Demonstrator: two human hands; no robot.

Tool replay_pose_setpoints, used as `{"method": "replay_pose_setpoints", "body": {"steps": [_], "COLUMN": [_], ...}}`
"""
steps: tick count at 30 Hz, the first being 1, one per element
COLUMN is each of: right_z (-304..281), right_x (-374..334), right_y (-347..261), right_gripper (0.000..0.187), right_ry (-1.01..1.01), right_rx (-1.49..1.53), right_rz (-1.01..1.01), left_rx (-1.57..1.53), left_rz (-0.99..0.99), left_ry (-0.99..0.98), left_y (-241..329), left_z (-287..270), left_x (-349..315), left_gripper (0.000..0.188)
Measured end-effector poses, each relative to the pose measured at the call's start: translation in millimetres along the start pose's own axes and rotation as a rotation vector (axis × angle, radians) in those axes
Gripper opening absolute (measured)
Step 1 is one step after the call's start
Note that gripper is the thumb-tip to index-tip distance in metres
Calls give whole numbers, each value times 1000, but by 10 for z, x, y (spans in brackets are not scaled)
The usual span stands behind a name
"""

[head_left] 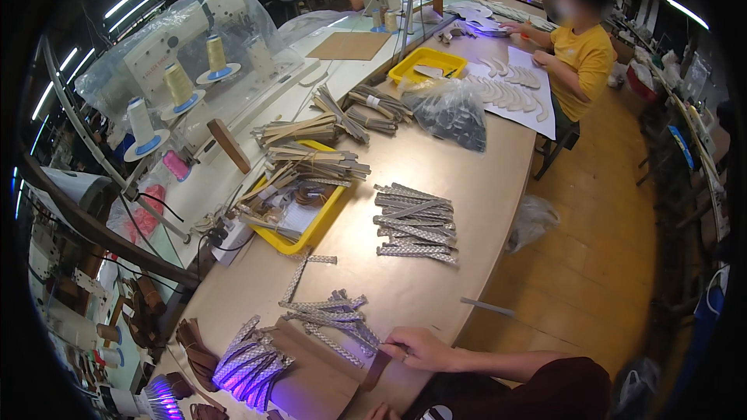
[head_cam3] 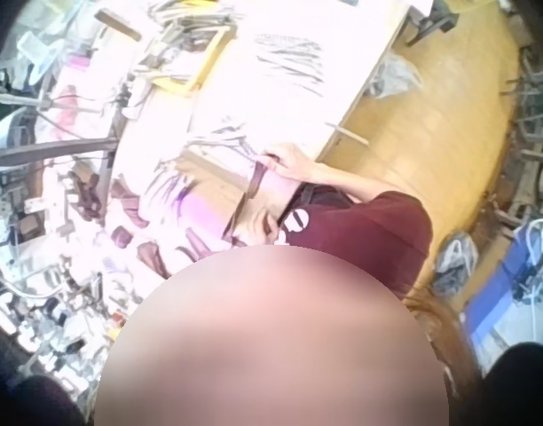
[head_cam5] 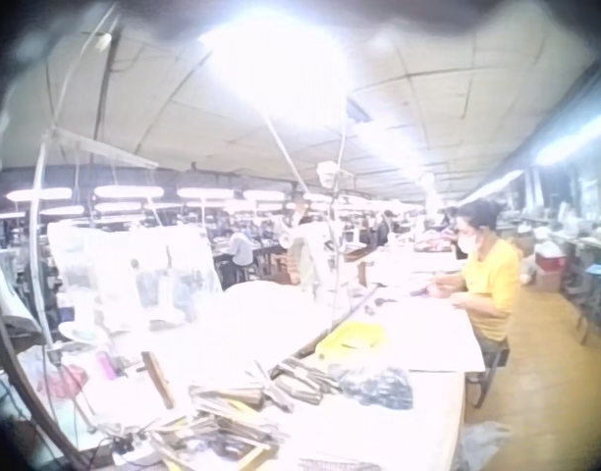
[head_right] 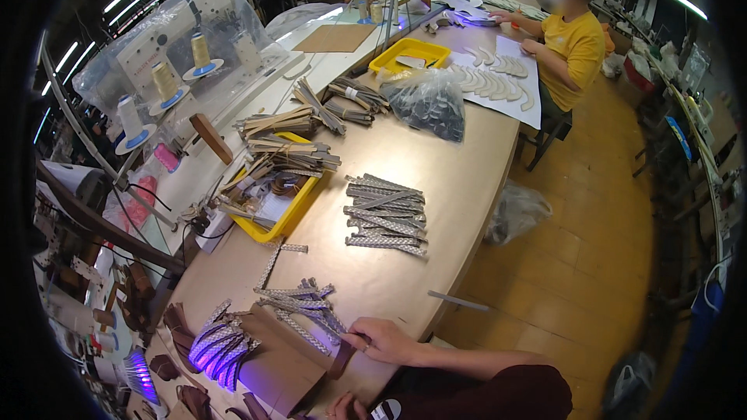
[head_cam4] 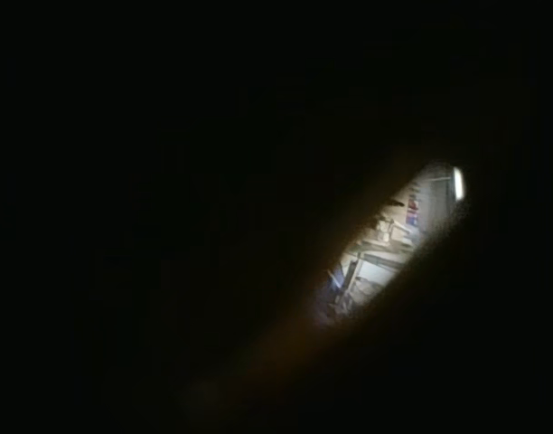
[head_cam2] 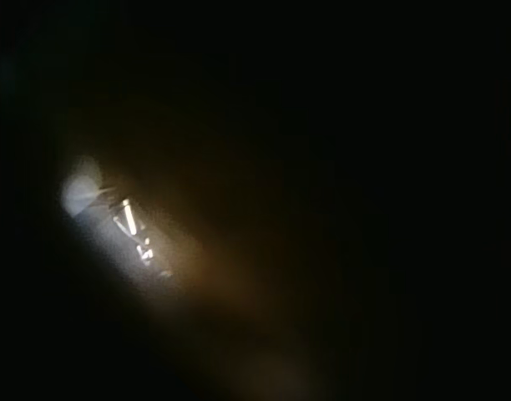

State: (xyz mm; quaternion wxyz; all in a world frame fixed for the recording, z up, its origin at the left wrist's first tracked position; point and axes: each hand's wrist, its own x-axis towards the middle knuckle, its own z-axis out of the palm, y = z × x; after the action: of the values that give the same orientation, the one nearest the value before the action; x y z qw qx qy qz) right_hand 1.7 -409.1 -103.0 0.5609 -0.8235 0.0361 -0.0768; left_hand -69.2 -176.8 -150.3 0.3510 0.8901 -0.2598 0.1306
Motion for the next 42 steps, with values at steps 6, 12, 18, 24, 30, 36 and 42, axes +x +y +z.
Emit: {"method": "replay_pose_setpoints", "body": {"steps": [6, 12, 18, 24, 30, 36, 42], "right_z": [60, 41, 53, 80, 68, 63, 98], "right_x": [-145, -130, -130, -175, -137, -142, -146], "right_y": [99, 62, 65, 92, 80, 50, 89], "right_gripper": [16, 17, 18, 18, 19, 19, 21], "right_ry": [88, 145, 175, 256, 275, 281, 301], "right_rx": [-290, -261, -244, -212, -156, -188, -195], "right_rz": [-336, -307, -283, -231, -196, -151, -174], "left_rx": [129, 171, 133, 183, 211, 238, 221], "left_rz": [89, 68, 103, 74, 98, 165, 124], "left_ry": [20, 84, 64, 181, 113, 84, 74], "left_y": [-50, 30, -7, 57, 21, -27, -15], "left_z": [65, 86, 89, 45, 12, 50, 105], "left_x": [126, 180, 206, 264, 325, 273, 246], "left_gripper": [17, 13, 12, 9, 8, 10, 11]}}
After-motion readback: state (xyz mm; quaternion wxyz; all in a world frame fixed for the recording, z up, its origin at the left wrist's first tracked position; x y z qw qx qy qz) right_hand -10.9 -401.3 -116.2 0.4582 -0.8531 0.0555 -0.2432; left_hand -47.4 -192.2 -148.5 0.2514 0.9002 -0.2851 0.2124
